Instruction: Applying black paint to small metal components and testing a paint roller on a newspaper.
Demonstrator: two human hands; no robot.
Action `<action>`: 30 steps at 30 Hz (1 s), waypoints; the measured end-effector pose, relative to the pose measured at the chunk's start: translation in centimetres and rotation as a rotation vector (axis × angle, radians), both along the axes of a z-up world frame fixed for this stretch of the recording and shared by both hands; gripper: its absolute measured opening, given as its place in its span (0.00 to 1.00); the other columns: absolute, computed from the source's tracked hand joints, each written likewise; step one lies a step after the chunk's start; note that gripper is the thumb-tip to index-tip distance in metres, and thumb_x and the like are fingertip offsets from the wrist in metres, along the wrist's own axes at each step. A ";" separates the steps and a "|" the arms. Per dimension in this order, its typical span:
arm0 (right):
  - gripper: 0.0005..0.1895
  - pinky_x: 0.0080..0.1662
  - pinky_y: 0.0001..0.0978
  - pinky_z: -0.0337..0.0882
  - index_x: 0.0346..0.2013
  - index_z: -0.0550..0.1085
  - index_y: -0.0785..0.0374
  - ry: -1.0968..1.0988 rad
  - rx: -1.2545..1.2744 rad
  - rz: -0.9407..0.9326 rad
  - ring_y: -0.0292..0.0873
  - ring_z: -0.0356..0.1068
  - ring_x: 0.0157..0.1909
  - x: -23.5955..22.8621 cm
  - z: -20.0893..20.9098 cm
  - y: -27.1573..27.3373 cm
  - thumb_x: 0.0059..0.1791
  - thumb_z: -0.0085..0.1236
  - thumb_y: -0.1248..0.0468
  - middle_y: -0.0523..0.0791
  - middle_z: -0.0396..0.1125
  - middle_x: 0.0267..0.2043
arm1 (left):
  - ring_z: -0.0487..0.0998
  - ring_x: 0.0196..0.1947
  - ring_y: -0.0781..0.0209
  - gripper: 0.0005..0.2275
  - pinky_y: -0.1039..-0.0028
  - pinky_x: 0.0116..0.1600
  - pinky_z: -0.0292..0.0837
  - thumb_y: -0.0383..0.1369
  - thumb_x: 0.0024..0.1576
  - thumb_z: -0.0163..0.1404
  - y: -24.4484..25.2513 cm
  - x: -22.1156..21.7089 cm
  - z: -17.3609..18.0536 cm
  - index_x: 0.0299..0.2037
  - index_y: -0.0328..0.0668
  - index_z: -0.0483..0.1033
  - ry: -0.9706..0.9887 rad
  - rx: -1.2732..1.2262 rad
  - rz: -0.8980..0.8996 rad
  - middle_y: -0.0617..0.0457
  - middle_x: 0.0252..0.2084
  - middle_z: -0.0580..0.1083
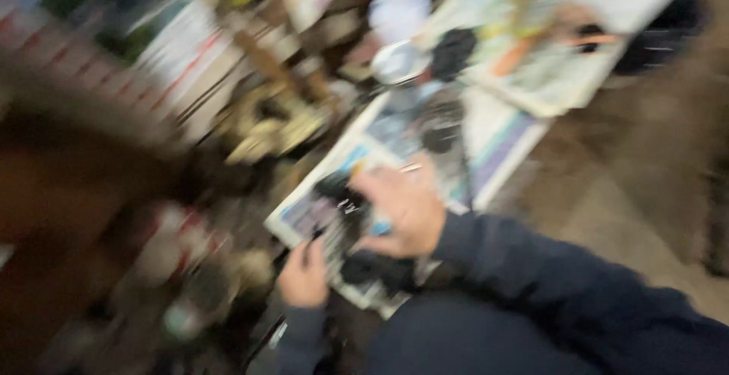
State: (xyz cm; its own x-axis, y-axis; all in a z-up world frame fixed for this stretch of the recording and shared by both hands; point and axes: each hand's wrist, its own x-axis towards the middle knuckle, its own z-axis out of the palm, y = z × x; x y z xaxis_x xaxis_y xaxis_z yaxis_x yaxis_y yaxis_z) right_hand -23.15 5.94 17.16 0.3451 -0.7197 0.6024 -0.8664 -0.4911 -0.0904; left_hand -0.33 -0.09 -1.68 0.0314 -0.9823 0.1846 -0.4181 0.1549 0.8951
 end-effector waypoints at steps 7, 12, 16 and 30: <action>0.23 0.49 0.42 0.65 0.52 0.75 0.54 -0.096 -0.103 0.101 0.45 0.72 0.47 -1.5 -3.6 5.6 0.49 0.69 0.47 0.41 0.73 0.46 | 0.78 0.48 0.50 0.17 0.62 0.54 0.73 0.38 0.66 0.47 -1.2 -4.6 -9.3 0.53 0.29 0.75 0.358 -0.084 -0.278 0.42 0.48 0.79; 0.20 0.44 0.35 0.68 0.56 0.75 0.54 -0.305 0.090 0.216 0.45 0.76 0.46 -3.0 -3.6 9.7 0.54 0.64 0.49 0.42 0.75 0.46 | 0.77 0.48 0.53 0.16 0.63 0.55 0.73 0.34 0.67 0.44 2.5 -7.6 -9.7 0.56 0.25 0.72 0.615 0.042 -0.504 0.42 0.49 0.78; 0.27 0.51 0.42 0.74 0.61 0.73 0.62 -0.455 0.245 0.156 0.53 0.75 0.51 -7.3 -4.0 14.0 0.52 0.63 0.51 0.50 0.74 0.52 | 0.77 0.49 0.54 0.15 0.63 0.56 0.73 0.32 0.69 0.43 6.0 -11.3 -7.1 0.57 0.22 0.70 0.734 0.141 -0.644 0.42 0.50 0.78; 0.20 0.28 0.42 0.64 0.39 0.73 0.62 -1.551 0.170 -1.100 0.49 0.65 0.25 -35.1 -35.2 36.1 0.61 0.48 0.49 0.48 0.65 0.23 | 0.60 0.70 0.31 0.33 0.46 0.69 0.55 0.46 0.55 0.56 10.8 -35.3 5.1 0.67 0.31 0.66 -0.672 -0.719 -0.768 0.33 0.70 0.63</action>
State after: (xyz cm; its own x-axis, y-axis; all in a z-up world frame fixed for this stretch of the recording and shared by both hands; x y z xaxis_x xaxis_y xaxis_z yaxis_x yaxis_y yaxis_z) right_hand -58.26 42.08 -17.99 -0.9356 -0.2896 -0.2018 0.1341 0.2372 -0.9622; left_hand -35.64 10.75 3.43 -0.8138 -0.3746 0.4442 -0.3446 0.9267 0.1502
